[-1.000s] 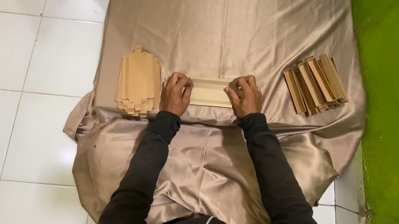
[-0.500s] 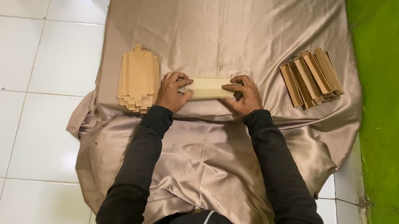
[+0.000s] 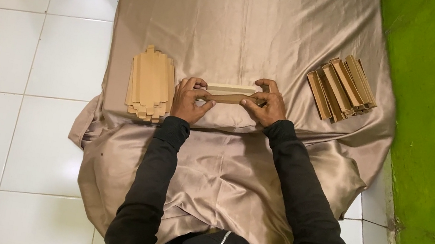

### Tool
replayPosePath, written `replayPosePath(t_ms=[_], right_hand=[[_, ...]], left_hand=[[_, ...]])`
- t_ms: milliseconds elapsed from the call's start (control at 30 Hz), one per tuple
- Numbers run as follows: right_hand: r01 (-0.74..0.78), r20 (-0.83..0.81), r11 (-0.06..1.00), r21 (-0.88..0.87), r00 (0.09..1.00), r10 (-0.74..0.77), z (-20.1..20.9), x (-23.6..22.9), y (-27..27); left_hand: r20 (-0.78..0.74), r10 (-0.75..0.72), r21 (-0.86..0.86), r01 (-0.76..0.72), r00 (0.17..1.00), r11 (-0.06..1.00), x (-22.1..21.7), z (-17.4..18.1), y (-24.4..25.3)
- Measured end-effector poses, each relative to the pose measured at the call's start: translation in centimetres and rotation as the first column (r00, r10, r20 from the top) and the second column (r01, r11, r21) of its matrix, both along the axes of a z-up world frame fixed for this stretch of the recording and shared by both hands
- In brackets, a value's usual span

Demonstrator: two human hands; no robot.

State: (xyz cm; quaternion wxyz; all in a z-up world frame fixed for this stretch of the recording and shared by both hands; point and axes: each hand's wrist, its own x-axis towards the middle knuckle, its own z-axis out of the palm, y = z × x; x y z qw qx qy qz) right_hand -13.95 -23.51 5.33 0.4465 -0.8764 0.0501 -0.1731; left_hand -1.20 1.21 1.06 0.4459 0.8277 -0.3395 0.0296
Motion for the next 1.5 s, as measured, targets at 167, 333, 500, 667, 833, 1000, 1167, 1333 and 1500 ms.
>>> replayPosePath(t_ms=[167, 333, 500, 667, 833, 1000, 1167, 1333, 1500], right_hand=[[0.075, 0.042, 0.997, -0.024, 0.996, -0.074, -1.1, 0.3, 0.1], [0.127, 0.021, 0.99, -0.055, 0.992, -0.126, -2.0, 1.2, -0.1], [0.138, -0.056, 0.989, -0.06, 0.988, -0.141, -2.7, 1.7, -0.3], [0.159, -0.189, 0.98, -0.116, 0.966, -0.179, 0.9, 1.6, 1.0], [0.112, -0.229, 0.96, -0.256, 0.958, -0.173, 2.1, 1.0, 1.3], [0.083, 0.017, 0.99, -0.112, 0.997, -0.082, 0.0, -0.2, 0.3], [0.067, 0.063, 0.995, -0.067, 0.996, -0.063, 0.8, -0.1, 0.5], [0.039, 0.107, 0.998, -0.051, 0.994, -0.033, -0.7, -0.3, 0.6], [0.036, 0.195, 0.995, -0.088, 0.981, -0.018, -1.3, -0.3, 0.3]], left_hand=[[0.032, 0.039, 0.023, -0.04, 0.999, 0.999, -0.2, 0.9, -0.3], [0.033, 0.116, 0.052, -0.117, 0.993, 0.992, 0.1, 0.4, -1.4], [-0.151, 0.148, 0.188, -0.118, 0.977, 0.975, 0.0, 1.2, -2.0], [-0.172, 0.172, 0.381, -0.096, 0.97, 0.919, -0.1, 3.3, -2.8], [-0.04, 0.142, 0.399, -0.114, 0.989, 0.91, -0.7, 2.0, -2.5], [0.102, 0.031, 0.11, -0.042, 0.994, 0.993, -1.1, 0.1, -0.9], [0.121, 0.053, 0.112, -0.067, 0.991, 0.991, -1.5, 1.1, -1.6], [0.067, 0.091, 0.036, -0.093, 0.994, 0.995, -2.4, 2.1, -1.1], [0.064, 0.088, -0.004, -0.088, 0.994, 0.996, -2.3, 2.2, -1.2]])
